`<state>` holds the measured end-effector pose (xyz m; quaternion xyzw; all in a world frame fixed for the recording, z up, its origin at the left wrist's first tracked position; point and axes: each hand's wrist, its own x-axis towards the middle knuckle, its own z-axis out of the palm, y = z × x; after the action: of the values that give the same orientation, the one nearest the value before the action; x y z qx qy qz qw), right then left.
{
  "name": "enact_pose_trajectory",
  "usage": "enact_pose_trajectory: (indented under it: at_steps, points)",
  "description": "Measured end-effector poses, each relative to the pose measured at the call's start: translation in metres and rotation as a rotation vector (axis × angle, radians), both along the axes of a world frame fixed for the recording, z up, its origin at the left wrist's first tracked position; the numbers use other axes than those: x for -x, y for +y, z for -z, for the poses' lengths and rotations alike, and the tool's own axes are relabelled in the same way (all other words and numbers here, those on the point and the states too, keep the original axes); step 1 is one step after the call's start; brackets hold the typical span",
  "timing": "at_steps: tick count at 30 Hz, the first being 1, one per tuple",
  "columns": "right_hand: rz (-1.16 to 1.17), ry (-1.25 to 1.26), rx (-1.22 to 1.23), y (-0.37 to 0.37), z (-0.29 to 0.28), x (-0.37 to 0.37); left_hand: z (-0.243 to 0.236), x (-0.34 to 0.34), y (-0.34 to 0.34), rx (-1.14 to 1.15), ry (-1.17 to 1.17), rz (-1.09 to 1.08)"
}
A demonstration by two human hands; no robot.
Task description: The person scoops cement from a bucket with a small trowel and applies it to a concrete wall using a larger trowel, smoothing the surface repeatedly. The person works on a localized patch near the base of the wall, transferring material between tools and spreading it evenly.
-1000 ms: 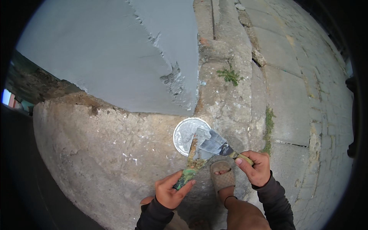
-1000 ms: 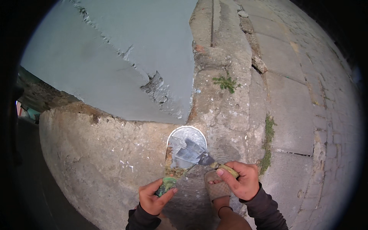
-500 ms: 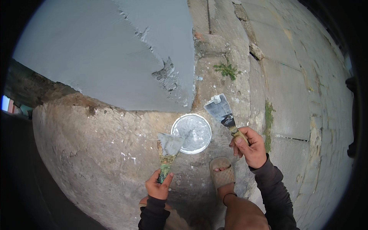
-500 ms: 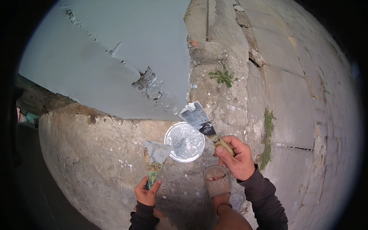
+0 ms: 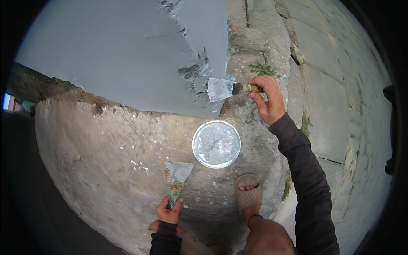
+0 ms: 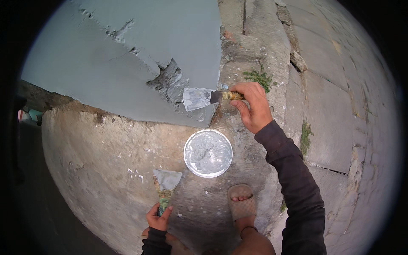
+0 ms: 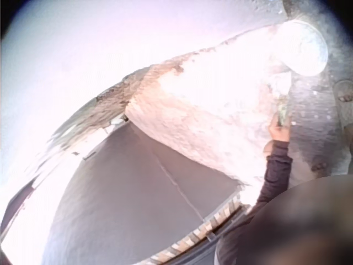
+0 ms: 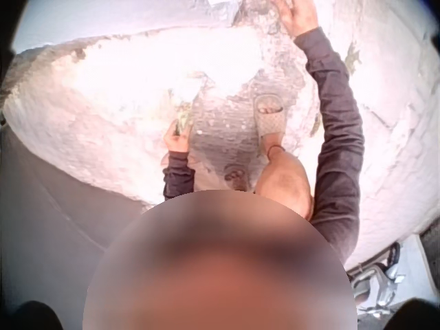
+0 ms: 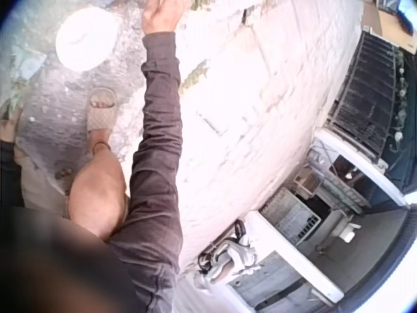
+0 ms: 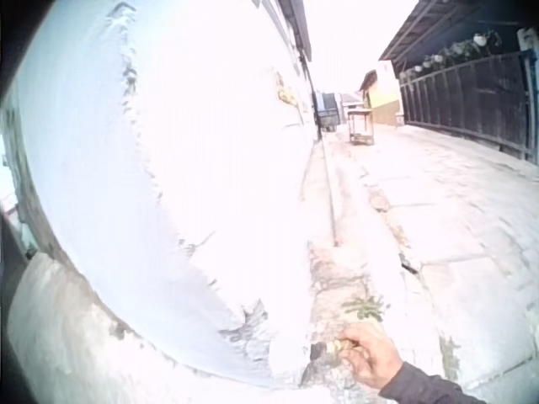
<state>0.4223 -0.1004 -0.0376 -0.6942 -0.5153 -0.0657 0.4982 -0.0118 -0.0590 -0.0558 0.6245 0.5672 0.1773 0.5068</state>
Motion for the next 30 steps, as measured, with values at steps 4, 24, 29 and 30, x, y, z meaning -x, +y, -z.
enact_pose_trajectory:
  at_steps: [4, 24, 29, 30]
  points:
    - [0.025, -0.031, -0.066, 0.021, 0.007, -0.012, 0.005, 0.003, 0.003, -0.011, 0.005, -0.030]
    - [-0.012, 0.963, -0.007, -0.004, 0.001, 0.061, 0.012, -0.007, 0.007, -0.050, 0.030, 0.022]
    - [-0.080, 1.260, -0.020, -0.005, -0.048, 0.108, 0.017, -0.007, 0.004, -0.040, 0.006, 0.045]
    - [-0.061, 1.296, 0.000, -0.004, -0.057, 0.110, 0.017, -0.007, 0.004, -0.047, 0.005, 0.054]
